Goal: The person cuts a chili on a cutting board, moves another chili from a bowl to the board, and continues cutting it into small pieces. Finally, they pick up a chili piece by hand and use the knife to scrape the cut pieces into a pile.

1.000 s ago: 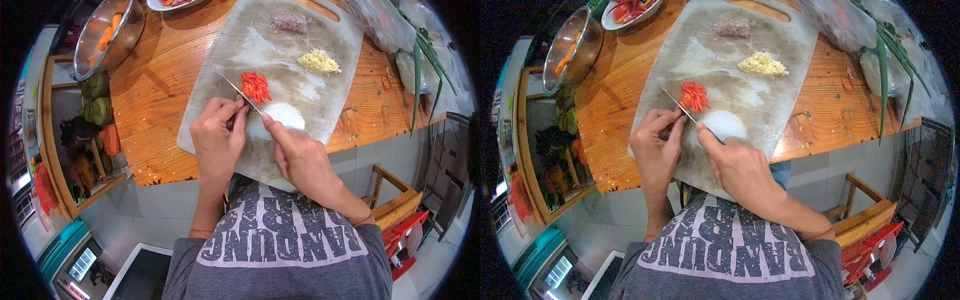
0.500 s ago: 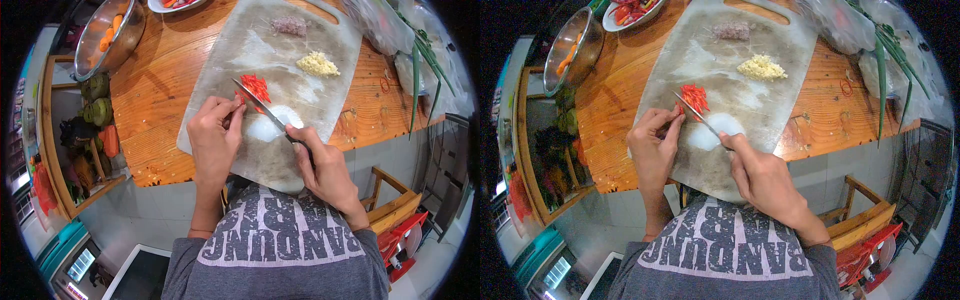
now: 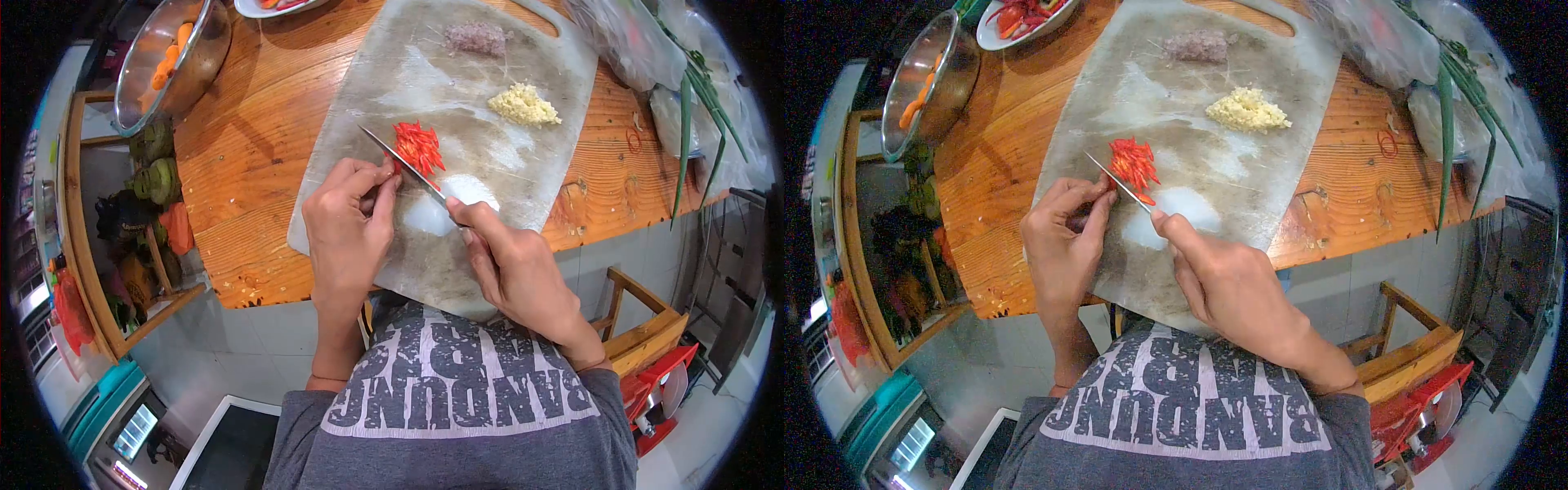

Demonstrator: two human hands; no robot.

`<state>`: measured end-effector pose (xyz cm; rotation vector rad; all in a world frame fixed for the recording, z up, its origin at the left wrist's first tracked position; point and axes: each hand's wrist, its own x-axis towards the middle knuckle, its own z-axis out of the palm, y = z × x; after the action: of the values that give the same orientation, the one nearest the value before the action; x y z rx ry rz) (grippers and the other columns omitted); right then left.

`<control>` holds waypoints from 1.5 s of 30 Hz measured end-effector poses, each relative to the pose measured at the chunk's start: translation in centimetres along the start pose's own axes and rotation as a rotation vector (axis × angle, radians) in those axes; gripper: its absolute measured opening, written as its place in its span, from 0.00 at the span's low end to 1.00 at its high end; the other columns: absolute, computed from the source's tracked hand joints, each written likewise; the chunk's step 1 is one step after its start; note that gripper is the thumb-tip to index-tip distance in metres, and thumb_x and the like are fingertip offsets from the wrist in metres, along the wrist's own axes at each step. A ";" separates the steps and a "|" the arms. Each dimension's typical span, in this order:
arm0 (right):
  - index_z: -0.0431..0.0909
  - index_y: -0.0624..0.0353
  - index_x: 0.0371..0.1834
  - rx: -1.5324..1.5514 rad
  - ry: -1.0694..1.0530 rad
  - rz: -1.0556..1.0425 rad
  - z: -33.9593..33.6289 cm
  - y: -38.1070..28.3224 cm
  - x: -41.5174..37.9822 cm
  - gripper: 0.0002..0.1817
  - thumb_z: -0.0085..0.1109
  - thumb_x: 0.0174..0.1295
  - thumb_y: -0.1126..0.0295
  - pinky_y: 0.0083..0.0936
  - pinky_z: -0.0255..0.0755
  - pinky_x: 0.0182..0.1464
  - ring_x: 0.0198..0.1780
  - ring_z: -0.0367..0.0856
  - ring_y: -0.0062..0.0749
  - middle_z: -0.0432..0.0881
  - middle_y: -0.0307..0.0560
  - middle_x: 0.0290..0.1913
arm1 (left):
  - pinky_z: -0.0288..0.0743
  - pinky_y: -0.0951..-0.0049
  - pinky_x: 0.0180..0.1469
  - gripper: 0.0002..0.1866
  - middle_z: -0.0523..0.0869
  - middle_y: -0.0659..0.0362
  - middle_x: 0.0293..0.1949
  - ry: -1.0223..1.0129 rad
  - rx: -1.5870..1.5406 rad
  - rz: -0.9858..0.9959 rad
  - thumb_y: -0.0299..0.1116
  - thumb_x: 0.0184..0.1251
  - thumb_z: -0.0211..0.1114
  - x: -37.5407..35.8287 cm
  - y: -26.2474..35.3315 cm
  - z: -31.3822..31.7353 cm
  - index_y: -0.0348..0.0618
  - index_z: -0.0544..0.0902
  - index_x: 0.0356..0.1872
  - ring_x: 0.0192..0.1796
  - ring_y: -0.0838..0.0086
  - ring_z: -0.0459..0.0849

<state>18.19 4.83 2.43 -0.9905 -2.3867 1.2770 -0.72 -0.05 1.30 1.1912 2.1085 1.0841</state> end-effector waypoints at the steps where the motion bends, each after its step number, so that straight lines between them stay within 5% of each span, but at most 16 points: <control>1: 0.69 0.55 0.66 0.004 -0.010 0.005 0.1 0.0 0.2 0.23 0.55 0.66 0.76 0.47 0.76 0.33 0.30 0.84 0.55 0.81 0.56 0.29 | 0.79 0.75 0.36 0.07 0.88 0.54 0.35 -0.008 -0.007 -0.019 0.22 0.62 0.71 0.0 0.1 -0.1 0.33 0.89 0.40 0.34 0.74 0.87; 14: 0.69 0.53 0.68 -0.110 0.029 0.001 1.2 0.3 -0.7 0.26 0.57 0.66 0.73 0.47 0.76 0.31 0.29 0.82 0.55 0.79 0.54 0.27 | 0.79 0.77 0.29 0.06 0.87 0.54 0.33 0.100 -0.034 0.035 0.19 0.61 0.71 -0.1 -0.4 0.7 0.30 0.89 0.40 0.28 0.77 0.86; 23: 0.70 0.55 0.64 0.005 -0.091 0.161 -1.9 -0.3 -2.5 0.21 0.54 0.68 0.76 0.47 0.76 0.33 0.32 0.85 0.55 0.84 0.58 0.36 | 0.78 0.79 0.34 0.05 0.89 0.56 0.32 0.097 0.010 0.042 0.22 0.61 0.73 0.0 -0.3 0.4 0.32 0.90 0.37 0.31 0.80 0.85; 32: 0.71 0.54 0.63 -0.018 0.062 0.042 -1.6 -0.4 -2.8 0.20 0.54 0.68 0.77 0.45 0.76 0.32 0.31 0.85 0.54 0.83 0.58 0.31 | 0.79 0.78 0.33 0.05 0.88 0.56 0.33 0.095 -0.024 0.020 0.23 0.61 0.73 0.0 -0.5 0.6 0.32 0.89 0.37 0.32 0.79 0.85; 35: 0.75 0.59 0.62 0.011 -0.020 0.141 -1.3 -0.9 -2.3 0.18 0.53 0.70 0.79 0.35 0.78 0.41 0.39 0.87 0.54 0.85 0.59 0.45 | 0.80 0.78 0.33 0.06 0.88 0.56 0.33 0.092 0.020 0.036 0.22 0.62 0.73 0.0 -0.2 0.5 0.32 0.89 0.38 0.32 0.79 0.85; 45: 0.71 0.56 0.66 -0.022 -0.083 0.109 -0.3 -1.0 -0.1 0.22 0.54 0.68 0.78 0.43 0.77 0.36 0.33 0.84 0.56 0.82 0.57 0.34 | 0.78 0.76 0.28 0.05 0.87 0.53 0.33 0.053 -0.058 0.034 0.19 0.62 0.71 0.3 -0.4 0.3 0.29 0.87 0.38 0.28 0.75 0.86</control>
<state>17.95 4.58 3.46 -1.1087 -2.4439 1.3578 -0.86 0.24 0.73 1.1873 2.0881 1.1967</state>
